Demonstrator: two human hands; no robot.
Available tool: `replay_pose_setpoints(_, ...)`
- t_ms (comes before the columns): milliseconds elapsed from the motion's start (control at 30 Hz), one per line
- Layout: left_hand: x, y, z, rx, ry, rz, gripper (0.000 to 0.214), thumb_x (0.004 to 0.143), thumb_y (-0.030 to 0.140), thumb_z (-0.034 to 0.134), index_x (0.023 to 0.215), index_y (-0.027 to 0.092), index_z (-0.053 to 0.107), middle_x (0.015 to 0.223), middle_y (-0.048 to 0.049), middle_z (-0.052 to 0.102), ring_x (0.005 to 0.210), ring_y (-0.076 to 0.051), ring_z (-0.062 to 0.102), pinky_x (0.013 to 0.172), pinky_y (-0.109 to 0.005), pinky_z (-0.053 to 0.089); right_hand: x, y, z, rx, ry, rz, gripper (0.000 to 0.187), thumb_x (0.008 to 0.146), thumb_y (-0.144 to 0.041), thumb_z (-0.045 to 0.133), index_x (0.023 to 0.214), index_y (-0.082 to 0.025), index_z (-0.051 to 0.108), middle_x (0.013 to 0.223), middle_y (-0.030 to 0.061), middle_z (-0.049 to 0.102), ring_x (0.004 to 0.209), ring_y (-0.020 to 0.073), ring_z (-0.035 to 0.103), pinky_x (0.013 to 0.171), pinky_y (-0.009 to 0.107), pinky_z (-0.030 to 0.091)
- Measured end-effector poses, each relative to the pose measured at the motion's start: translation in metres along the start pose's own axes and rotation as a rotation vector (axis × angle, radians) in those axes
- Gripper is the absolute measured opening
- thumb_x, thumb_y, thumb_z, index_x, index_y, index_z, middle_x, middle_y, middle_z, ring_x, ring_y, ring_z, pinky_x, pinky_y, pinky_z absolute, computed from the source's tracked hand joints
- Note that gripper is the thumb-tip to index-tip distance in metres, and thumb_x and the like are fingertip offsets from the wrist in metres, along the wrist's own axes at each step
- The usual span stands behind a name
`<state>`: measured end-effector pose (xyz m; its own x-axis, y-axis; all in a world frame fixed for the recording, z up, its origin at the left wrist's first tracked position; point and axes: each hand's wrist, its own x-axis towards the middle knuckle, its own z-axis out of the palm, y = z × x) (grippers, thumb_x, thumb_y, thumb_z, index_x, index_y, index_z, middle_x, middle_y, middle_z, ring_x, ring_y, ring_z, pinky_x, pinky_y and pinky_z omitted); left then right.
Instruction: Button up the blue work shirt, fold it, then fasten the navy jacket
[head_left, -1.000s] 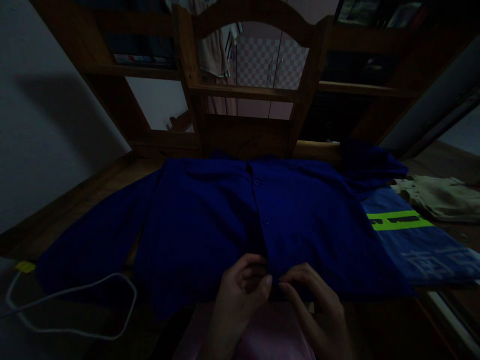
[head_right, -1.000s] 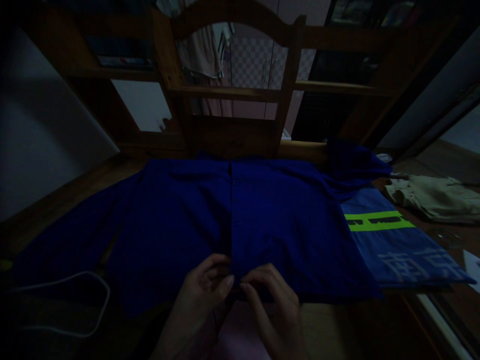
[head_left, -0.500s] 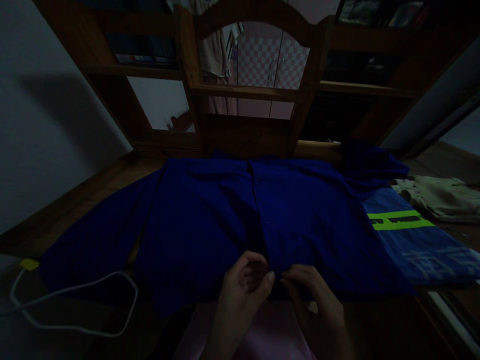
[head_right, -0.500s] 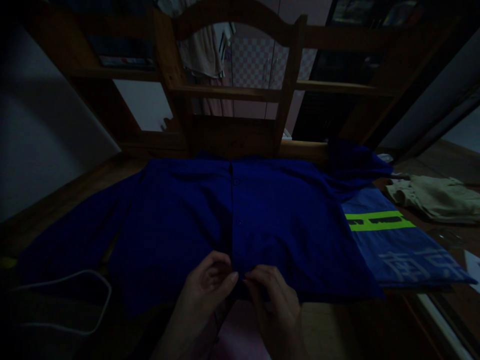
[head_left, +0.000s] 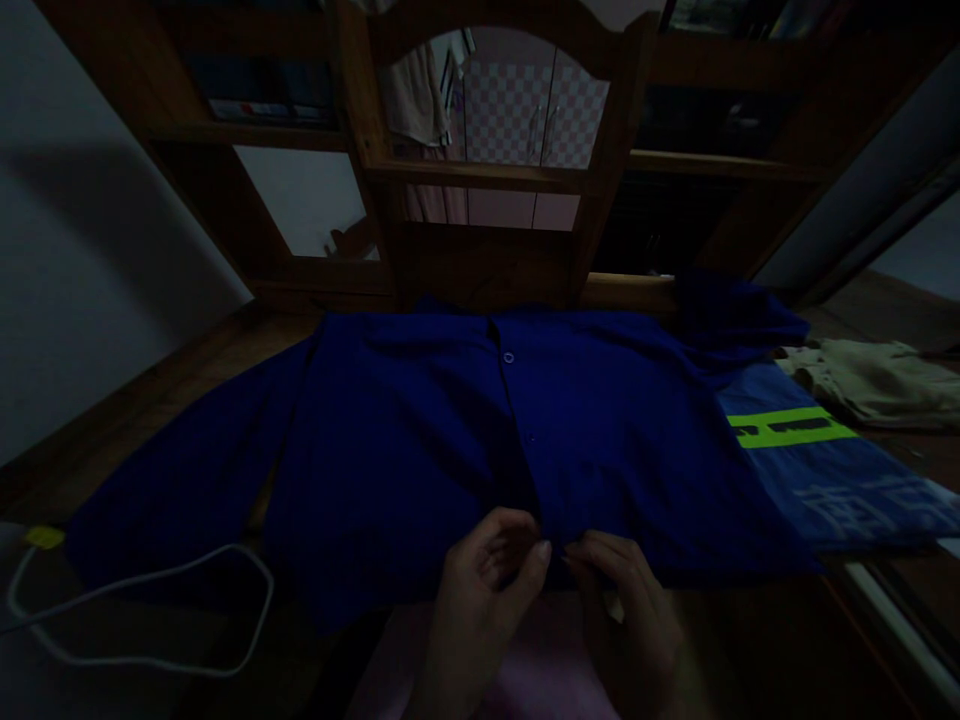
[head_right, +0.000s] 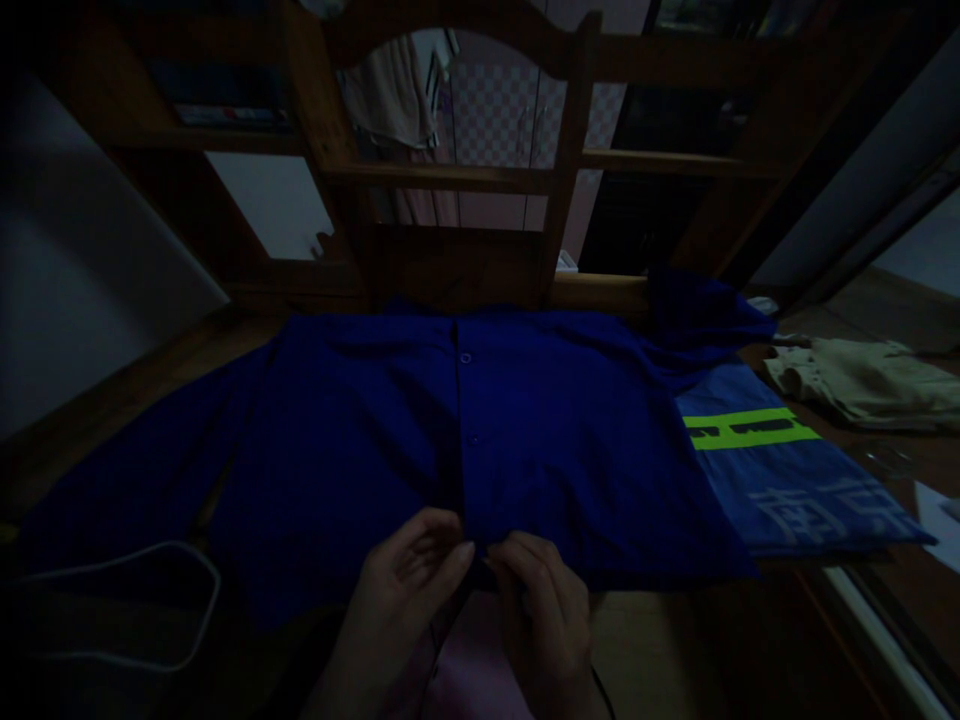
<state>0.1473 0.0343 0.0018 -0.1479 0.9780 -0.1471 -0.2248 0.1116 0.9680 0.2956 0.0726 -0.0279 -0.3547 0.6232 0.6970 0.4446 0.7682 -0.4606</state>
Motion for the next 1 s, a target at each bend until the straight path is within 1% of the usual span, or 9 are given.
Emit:
replay_pose_setpoints(233, 0.000, -0.001, 0.002, -0.028, 0.032, -0.025, 0.019, 0.085, 0.031, 0.063, 0.094, 0.014, 0.060, 0.093, -0.0078, 0.063, 0.089, -0.020, 0.061, 0.078, -0.024, 0.048, 0.008, -0.008, 0.002, 0.042, 0.082, 0.015, 0.020, 0.085, -0.002, 0.053, 0.100, -0.017, 0.054, 0.085, 0.0058, 0.061, 0.078, 0.0147, 0.060, 0.066, 0.024, 0.050)
replay_pose_setpoints(333, 0.000, -0.002, 0.002, -0.021, 0.048, -0.036, 0.020, 0.085, 0.032, 0.063, 0.095, 0.014, 0.060, 0.095, -0.0084, 0.064, 0.089, -0.019, 0.061, 0.078, -0.023, 0.048, 0.011, -0.014, 0.002, 0.086, 0.106, 0.069, 0.019, 0.085, -0.004, 0.053, 0.098, -0.017, 0.054, 0.084, 0.0052, 0.060, 0.078, 0.0141, 0.059, 0.068, 0.023, 0.049)
replay_pose_setpoints(433, 0.001, -0.005, 0.003, -0.025, 0.070, -0.030, 0.021, 0.086, 0.031, 0.062, 0.097, 0.015, 0.058, 0.095, -0.0081, 0.064, 0.091, -0.019, 0.061, 0.080, -0.024, 0.048, 0.017, -0.023, -0.002, 0.201, 0.050, 0.282, 0.006, 0.089, -0.012, 0.051, 0.091, -0.017, 0.054, 0.080, 0.0039, 0.057, 0.073, 0.0134, 0.058, 0.065, 0.022, 0.048)
replay_pose_setpoints(500, 0.001, -0.007, 0.004, -0.018, 0.093, -0.030, 0.022, 0.085, 0.032, 0.063, 0.097, 0.015, 0.058, 0.094, -0.0080, 0.064, 0.091, -0.019, 0.062, 0.080, -0.024, 0.049, 0.021, -0.030, -0.007, 0.292, -0.026, 0.470, 0.008, 0.092, -0.019, 0.049, 0.086, -0.018, 0.054, 0.078, 0.0034, 0.056, 0.070, 0.0135, 0.058, 0.062, 0.021, 0.048)
replay_pose_setpoints(600, 0.000, -0.006, 0.007, 0.019, 0.132, -0.035, 0.022, 0.084, 0.032, 0.064, 0.097, 0.015, 0.058, 0.096, -0.0081, 0.064, 0.093, -0.019, 0.062, 0.081, -0.024, 0.049, 0.025, -0.036, -0.013, 0.416, -0.095, 0.690, 0.014, 0.091, -0.029, 0.053, 0.085, -0.017, 0.056, 0.078, 0.0034, 0.057, 0.070, 0.0145, 0.059, 0.059, 0.020, 0.048)
replay_pose_setpoints(667, -0.002, -0.006, 0.009, 0.041, 0.150, -0.028, 0.022, 0.083, 0.031, 0.065, 0.097, 0.015, 0.059, 0.097, -0.0080, 0.064, 0.094, -0.019, 0.062, 0.081, -0.024, 0.049, 0.024, -0.035, -0.012, 0.508, -0.084, 0.831, 0.020, 0.088, -0.036, 0.058, 0.084, -0.016, 0.057, 0.073, 0.0026, 0.055, 0.062, 0.0134, 0.055, 0.052, 0.019, 0.045)
replay_pose_setpoints(767, -0.003, -0.004, 0.010, 0.052, 0.158, -0.014, 0.021, 0.081, 0.030, 0.066, 0.096, 0.016, 0.060, 0.095, -0.0077, 0.065, 0.092, -0.020, 0.063, 0.080, -0.024, 0.050, 0.019, -0.026, -0.006, 0.664, -0.023, 1.022, 0.029, 0.081, -0.043, 0.066, 0.078, -0.015, 0.058, 0.060, -0.0004, 0.047, 0.049, 0.0100, 0.044, 0.042, 0.018, 0.037)
replay_pose_setpoints(900, -0.004, -0.002, 0.013, 0.069, 0.167, 0.012, 0.018, 0.081, 0.026, 0.066, 0.096, 0.016, 0.061, 0.093, -0.0063, 0.065, 0.090, -0.019, 0.063, 0.079, -0.024, 0.051, 0.012, -0.014, 0.001, 0.835, -0.010, 1.154, 0.035, 0.072, -0.046, 0.073, 0.074, -0.014, 0.059, 0.054, -0.0024, 0.041, 0.045, 0.0080, 0.036, 0.039, 0.017, 0.029)
replay_pose_setpoints(1000, -0.004, 0.001, 0.016, 0.089, 0.165, 0.058, 0.022, 0.076, 0.021, 0.069, 0.097, 0.017, 0.061, 0.093, -0.0049, 0.065, 0.090, -0.018, 0.063, 0.079, -0.023, 0.051, 0.010, -0.011, 0.002, 0.866, 0.022, 1.184, 0.036, 0.069, -0.046, 0.076, 0.076, -0.014, 0.060, 0.057, -0.0017, 0.044, 0.048, 0.0083, 0.038, 0.041, 0.017, 0.030)
